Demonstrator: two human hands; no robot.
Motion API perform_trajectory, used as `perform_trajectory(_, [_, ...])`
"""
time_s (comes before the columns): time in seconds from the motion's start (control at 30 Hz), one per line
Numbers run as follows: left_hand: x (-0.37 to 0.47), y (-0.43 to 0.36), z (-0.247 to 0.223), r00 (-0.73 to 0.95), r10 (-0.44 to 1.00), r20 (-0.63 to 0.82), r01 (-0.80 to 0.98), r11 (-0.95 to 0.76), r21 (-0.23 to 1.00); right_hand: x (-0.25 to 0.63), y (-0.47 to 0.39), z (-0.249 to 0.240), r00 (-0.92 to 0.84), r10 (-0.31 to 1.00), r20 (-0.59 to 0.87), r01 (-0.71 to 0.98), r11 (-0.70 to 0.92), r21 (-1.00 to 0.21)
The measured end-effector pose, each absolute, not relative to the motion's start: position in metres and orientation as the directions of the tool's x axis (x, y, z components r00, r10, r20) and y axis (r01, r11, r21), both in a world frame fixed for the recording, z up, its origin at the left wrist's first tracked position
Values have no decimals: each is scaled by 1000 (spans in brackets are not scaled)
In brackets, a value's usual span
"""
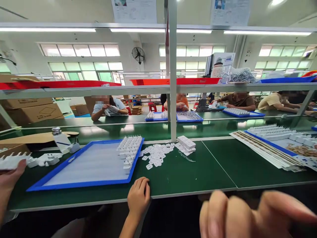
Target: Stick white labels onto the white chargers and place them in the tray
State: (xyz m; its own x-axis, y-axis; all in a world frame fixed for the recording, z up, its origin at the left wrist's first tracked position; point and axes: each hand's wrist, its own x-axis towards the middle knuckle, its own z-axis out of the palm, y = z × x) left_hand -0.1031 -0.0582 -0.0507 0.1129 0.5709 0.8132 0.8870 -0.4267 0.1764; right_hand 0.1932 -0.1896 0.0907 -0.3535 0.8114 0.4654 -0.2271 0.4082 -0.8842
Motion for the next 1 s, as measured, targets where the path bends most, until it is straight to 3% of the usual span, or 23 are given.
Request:
perform_trajectory(0.1, [-102, -64, -51, 102, 592, 799, 894, -407, 188, 191, -151, 74, -160, 812, 561, -224, 524, -822])
perform_trajectory(0.17, [-101, -67, -51, 90, 612, 786, 899, -389, 200, 193, -125, 54, 28, 822, 569, -134, 567, -813])
perform_trajectory(0.27, [-100, -70, -52, 77, 650, 756, 903, -367, 223, 203, -94, 16, 270, 843, 465, 128, 448, -885])
perform_trajectory(0.33, [-99, -71, -52, 72, 679, 731, 902, -357, 242, 214, -82, -8, 333, 845, 418, 186, 376, -908])
perform_trajectory(0.6, [-93, -68, -54, 72, 769, 635, 890, -337, 307, 234, -62, -43, 484, 795, 365, 194, 309, -931])
perform_trajectory(1.0, [-91, -65, -53, 75, 758, 648, 889, -346, 301, 240, -56, -51, 488, 779, 393, 221, 326, -919])
